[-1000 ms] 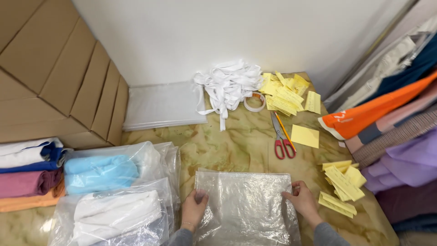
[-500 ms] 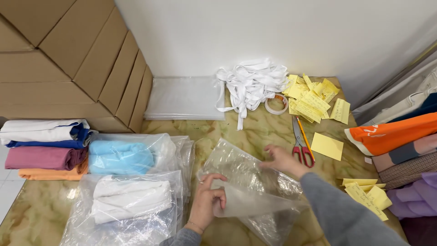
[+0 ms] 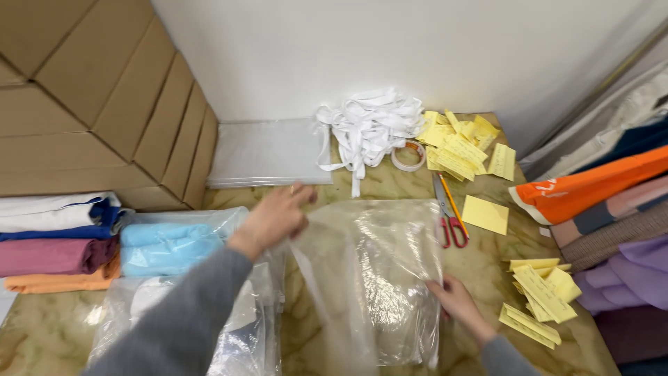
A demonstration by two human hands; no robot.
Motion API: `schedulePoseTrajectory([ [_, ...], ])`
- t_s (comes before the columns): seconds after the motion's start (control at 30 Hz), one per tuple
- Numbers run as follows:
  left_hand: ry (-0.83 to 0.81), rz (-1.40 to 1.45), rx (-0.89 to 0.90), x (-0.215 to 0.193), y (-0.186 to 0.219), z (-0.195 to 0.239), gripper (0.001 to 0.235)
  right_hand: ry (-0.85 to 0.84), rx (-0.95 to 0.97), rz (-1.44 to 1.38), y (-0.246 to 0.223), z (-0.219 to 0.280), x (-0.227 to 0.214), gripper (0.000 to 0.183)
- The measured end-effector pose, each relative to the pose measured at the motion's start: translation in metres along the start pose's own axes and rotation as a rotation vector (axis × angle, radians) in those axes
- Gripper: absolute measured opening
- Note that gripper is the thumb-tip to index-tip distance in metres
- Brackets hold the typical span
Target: The person places folded clothes into clear plastic bags on a table. They handle several items, including a dark garment, a white garment, and a pink garment, placing each into a separate bag and smoothing the plastic.
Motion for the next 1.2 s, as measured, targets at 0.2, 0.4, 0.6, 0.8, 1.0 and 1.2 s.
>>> schedulePoseTrajectory([
  [0.2,-0.166,-0.515,0.133,0.060,-0.082,-0.177,0.020,0.073,0.462,-0.585,0.093,0.096,0.061,0.031],
  [0.4,-0.263,-0.448,0.037,0.053,0.027,-0.297,0.023,0.014,0.632,-0.882,0.007,0.147,0.101,0.041],
  [0.6,-0.203,-0.561,-0.129,0.079,0.088,-0.299,0.088,-0.313,0.529,-1.023,-0.045,0.125,0.132,0.050],
  [0.8,-0.217,0.616,-0.228,0.212,0.067,-0.154,0.061,-0.299,0.494,-0.862,-0.040,0.125,0.118,0.061],
  [1.0,-0.245,0.665,-0.454,0.272,0.124,0.070,0.084,-0.312,0.497,-0.703,-0.039,0.135,0.110,0.065],
  [1.2,0.471,0.816,-0.431,0.279,0.129,0.117,0.019,-0.360,0.514,-0.517,-0.018,0.119,0.114,0.080],
])
Point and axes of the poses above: each hand's wrist, its own z-axis away from the middle knuckle, its own x-axis out of the palm, y = z × x, the point moved 4 cm from there along -z, towards the middle knuckle, and after that the axes turned 15 degrees about z, right-handed, at the moved point
